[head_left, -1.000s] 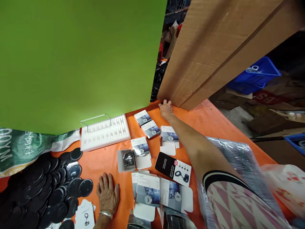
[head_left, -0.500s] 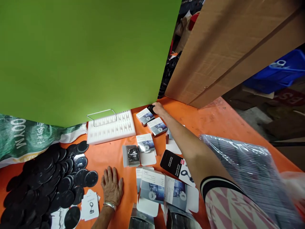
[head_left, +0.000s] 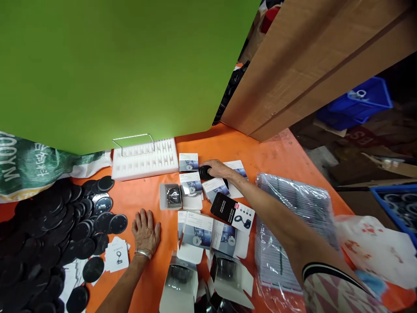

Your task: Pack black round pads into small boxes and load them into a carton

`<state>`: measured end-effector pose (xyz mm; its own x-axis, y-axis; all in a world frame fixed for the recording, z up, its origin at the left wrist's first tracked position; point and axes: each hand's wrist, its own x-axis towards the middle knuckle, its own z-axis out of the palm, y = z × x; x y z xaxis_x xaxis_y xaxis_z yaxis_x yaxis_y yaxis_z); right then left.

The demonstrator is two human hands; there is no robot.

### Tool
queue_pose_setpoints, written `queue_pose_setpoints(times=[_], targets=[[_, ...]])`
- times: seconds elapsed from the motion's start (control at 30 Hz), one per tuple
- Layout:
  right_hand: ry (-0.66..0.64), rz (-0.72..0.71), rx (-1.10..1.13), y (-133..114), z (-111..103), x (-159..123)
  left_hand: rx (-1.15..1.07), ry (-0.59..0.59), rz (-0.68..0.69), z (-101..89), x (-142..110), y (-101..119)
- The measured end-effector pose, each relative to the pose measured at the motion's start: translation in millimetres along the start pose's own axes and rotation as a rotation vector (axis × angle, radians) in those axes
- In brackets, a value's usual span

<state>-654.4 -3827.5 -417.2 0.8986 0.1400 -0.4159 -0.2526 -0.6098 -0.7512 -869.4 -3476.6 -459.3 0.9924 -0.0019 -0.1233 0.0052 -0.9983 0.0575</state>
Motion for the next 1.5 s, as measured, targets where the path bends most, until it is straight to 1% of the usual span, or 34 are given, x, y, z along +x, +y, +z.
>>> queue_pose_setpoints(times=[0.03,0.1,0.2,0.3,0.4,0.47,0.53,0.63,0.67,0.7,0.73,0.77,0.83,0.87,0.93,0.97,1.0,1.03,1.1,1.17,1.2,1.23,1.27,1.33,1.43,1.5], targets=[[0.021,0.025,0.035,0.8,-0.5,-4.7,0.004,-0.003,0.003,-0.7,0.2,0.3],[0.112,0.095,0.118,2.3,-3.2,-10.2,0.015,-0.004,0.011,-1.6,0.4,0.8],[0.275,0.214,0.254,3.3,-12.3,-6.6,0.021,0.006,0.020,-2.1,-0.2,0.8],[0.427,0.322,0.396,0.6,-29.8,13.0,0.008,0.018,0.014,-0.3,-1.2,-0.2],[0.532,0.383,0.538,-8.9,-53.5,47.2,-0.014,0.036,0.014,4.4,-2.0,-2.5],[0.569,0.375,0.630,-20.4,-70.5,74.7,-0.022,0.058,0.020,8.1,-2.6,-4.3],[0.590,0.324,0.717,-35.1,-87.4,101.8,-0.017,0.084,0.031,11.1,-3.2,-5.8],[0.626,0.127,0.972,-55.0,-109.1,132.1,0.001,0.089,0.038,12.0,-3.9,-6.5],[0.648,0.079,1.060,-58.5,-113.7,137.0,0.003,0.084,0.038,11.4,-4.0,-6.4],[0.677,0.066,1.124,-59.5,-116.0,138.7,0.003,0.079,0.038,10.4,-4.0,-6.0],[0.710,0.091,1.148,-57.8,-115.6,136.8,0.002,0.073,0.041,9.3,-3.9,-5.6],[0.744,0.145,1.124,-53.6,-112.2,131.2,0.001,0.068,0.044,8.2,-3.7,-5.2],[0.800,0.244,0.995,-39.6,-96.6,110.2,-0.007,0.054,0.042,6.4,-3.2,-4.4],[0.822,0.257,0.904,-31.4,-85.1,96.1,-0.014,0.045,0.039,5.8,-3.1,-4.1],[0.834,0.202,0.678,-17.4,-57.3,66.1,-0.034,0.036,0.035,5.2,-3.0,-3.7],[0.814,0.148,0.545,-13.6,-42.3,52.4,-0.043,0.035,0.034,4.9,-3.0,-3.6],[0.764,0.087,0.403,-12.7,-27.4,40.6,-0.050,0.034,0.033,4.6,-3.0,-3.5],[0.685,0.024,0.255,-15.1,-13.3,31.3,-0.053,0.033,0.033,4.1,-2.9,-3.4],[0.446,-0.082,-0.046,-28.2,10.5,20.5,-0.055,0.028,0.032,2.9,-2.4,-3.0],[0.174,-0.136,-0.319,-46.6,25.7,18.0,-0.058,0.012,0.028,1.7,-1.4,-2.4],[0.059,-0.147,-0.434,-54.7,29.7,18.5,-0.062,0.001,0.023,1.2,-0.9,-2.0],[-0.027,-0.145,-0.526,-60.5,31.4,19.6,-0.067,-0.011,0.016,0.8,-0.5,-1.6],[-0.083,-0.129,-0.592,-63.5,31.4,20.6,-0.071,-0.022,0.008,0.5,-0.5,-1.2],[-0.117,-0.080,-0.637,-61.3,28.1,20.2,-0.083,-0.040,-0.001,-0.6,-1.3,-0.3],[-0.066,0.003,-0.541,-47.9,25.6,10.3,-0.126,-0.057,0.000,-7.3,-2.4,1.4],[-0.030,0.025,-0.481,-42.9,30.6,-2.3,-0.193,-0.068,-0.020,-17.3,1.7,2.7]])
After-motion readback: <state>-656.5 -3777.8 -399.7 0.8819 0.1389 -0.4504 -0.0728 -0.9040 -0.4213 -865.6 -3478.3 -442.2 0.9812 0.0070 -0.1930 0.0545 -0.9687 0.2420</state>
